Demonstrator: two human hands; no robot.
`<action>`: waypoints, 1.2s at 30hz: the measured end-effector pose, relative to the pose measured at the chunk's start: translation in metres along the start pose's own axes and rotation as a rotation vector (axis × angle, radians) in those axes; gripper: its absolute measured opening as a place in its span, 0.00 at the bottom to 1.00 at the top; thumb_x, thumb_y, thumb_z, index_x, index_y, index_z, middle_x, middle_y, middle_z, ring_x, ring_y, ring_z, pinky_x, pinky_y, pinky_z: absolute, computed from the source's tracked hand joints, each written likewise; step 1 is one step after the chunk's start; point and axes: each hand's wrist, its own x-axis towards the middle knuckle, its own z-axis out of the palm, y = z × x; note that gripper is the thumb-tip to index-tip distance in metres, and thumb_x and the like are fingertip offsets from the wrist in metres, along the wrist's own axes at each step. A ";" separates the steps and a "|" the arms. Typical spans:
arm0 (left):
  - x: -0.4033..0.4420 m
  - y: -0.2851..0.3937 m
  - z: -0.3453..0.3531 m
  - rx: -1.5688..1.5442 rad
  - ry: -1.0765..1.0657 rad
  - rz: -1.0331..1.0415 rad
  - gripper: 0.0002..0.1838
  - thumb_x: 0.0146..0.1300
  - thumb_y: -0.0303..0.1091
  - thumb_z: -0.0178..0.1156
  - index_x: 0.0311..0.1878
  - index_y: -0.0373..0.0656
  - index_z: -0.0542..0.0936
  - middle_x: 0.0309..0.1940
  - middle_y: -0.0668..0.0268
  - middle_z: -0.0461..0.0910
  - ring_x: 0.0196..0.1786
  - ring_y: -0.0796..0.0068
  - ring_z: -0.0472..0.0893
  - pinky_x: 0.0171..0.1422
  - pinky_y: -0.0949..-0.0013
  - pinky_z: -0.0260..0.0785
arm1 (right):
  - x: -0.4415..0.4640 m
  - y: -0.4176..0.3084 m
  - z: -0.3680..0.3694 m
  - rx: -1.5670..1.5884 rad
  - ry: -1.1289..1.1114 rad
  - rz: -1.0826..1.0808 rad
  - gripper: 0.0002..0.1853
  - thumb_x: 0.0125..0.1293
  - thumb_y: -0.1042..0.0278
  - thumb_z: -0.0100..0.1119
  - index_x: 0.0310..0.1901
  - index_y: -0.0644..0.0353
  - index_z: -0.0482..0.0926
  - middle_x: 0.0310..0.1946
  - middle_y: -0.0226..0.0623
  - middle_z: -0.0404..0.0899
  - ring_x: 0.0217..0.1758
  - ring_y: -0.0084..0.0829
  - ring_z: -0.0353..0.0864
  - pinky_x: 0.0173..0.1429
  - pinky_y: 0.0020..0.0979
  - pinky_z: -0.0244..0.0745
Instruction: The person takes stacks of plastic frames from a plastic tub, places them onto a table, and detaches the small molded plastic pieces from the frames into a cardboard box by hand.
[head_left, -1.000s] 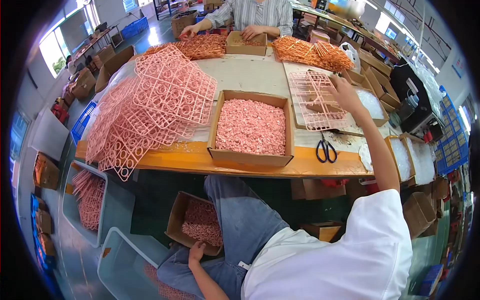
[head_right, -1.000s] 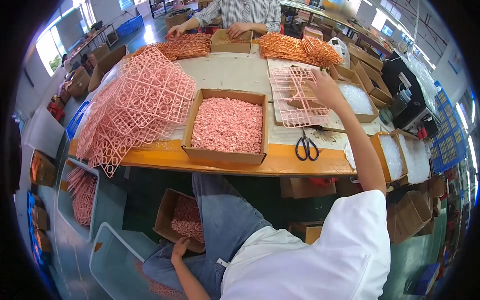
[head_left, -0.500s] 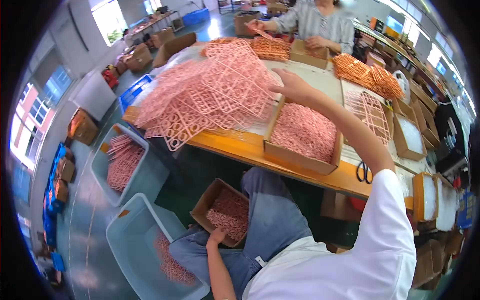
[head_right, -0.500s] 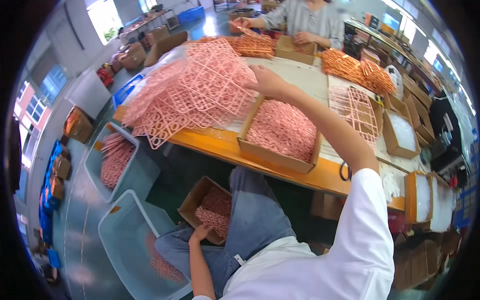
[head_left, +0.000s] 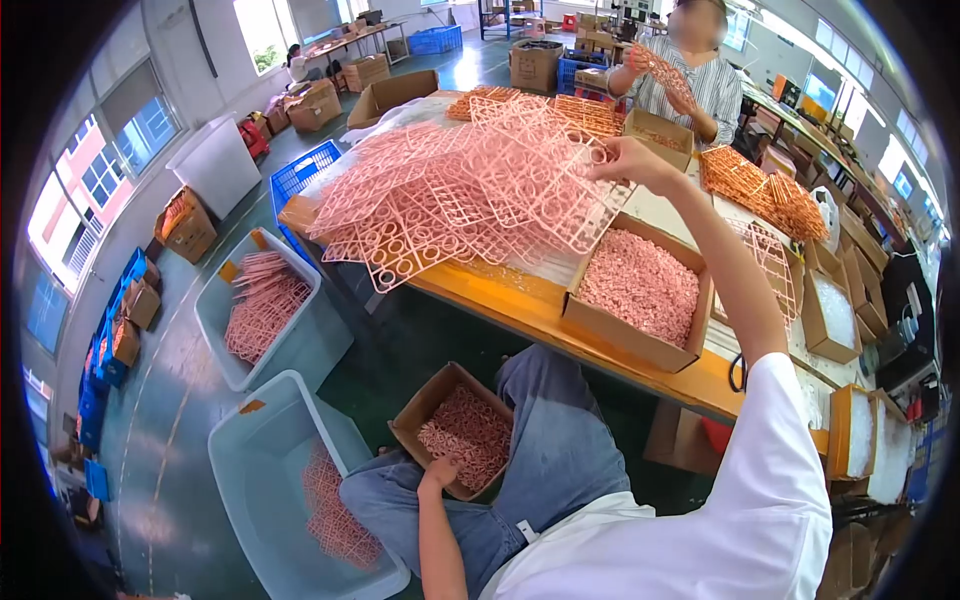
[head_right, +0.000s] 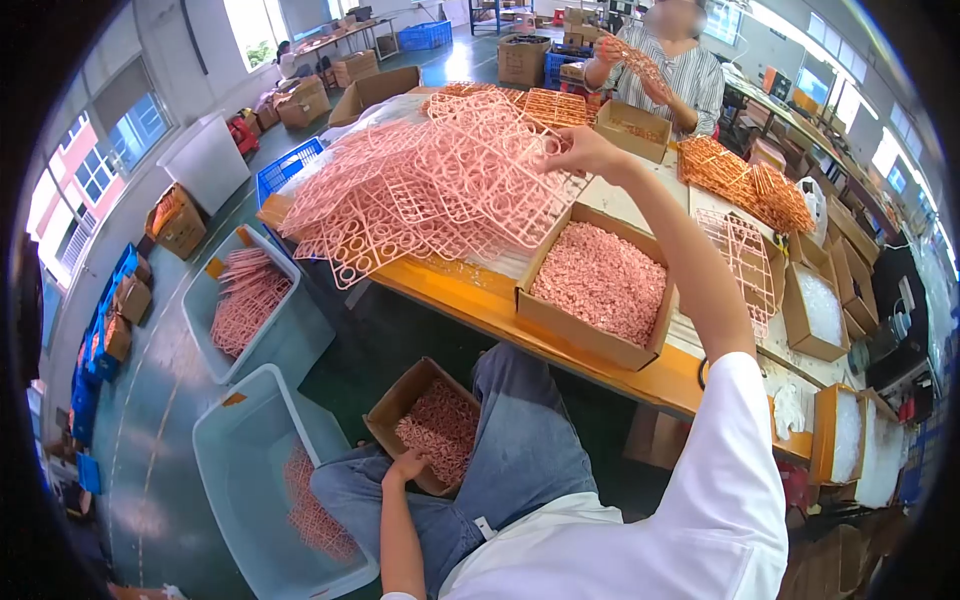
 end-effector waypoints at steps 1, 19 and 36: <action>0.003 0.000 0.000 0.008 0.027 0.026 0.23 0.59 0.47 0.55 0.53 0.43 0.76 0.50 0.52 0.77 0.54 0.55 0.76 0.59 0.62 0.67 | -0.002 -0.007 0.000 0.096 -0.027 0.022 0.13 0.52 0.63 0.70 0.27 0.55 0.72 0.20 0.20 0.69 0.20 0.11 0.62 0.25 0.17 0.57; -0.012 0.029 -0.036 -1.336 0.269 0.059 0.14 0.66 0.35 0.47 0.49 0.39 0.75 0.42 0.62 0.81 0.41 0.71 0.82 0.42 0.74 0.73 | -0.106 -0.068 0.145 0.908 0.733 -0.053 0.09 0.63 0.74 0.56 0.30 0.58 0.64 0.28 0.34 0.73 0.26 0.23 0.77 0.32 0.28 0.80; -0.024 0.013 -0.052 -1.742 0.499 0.396 0.21 0.63 0.25 0.53 0.60 0.39 0.65 0.52 0.56 0.74 0.50 0.63 0.79 0.52 0.62 0.77 | -0.110 0.057 0.439 0.965 -0.380 0.267 0.08 0.57 0.70 0.63 0.36 0.58 0.73 0.29 0.25 0.73 0.30 0.15 0.69 0.33 0.18 0.65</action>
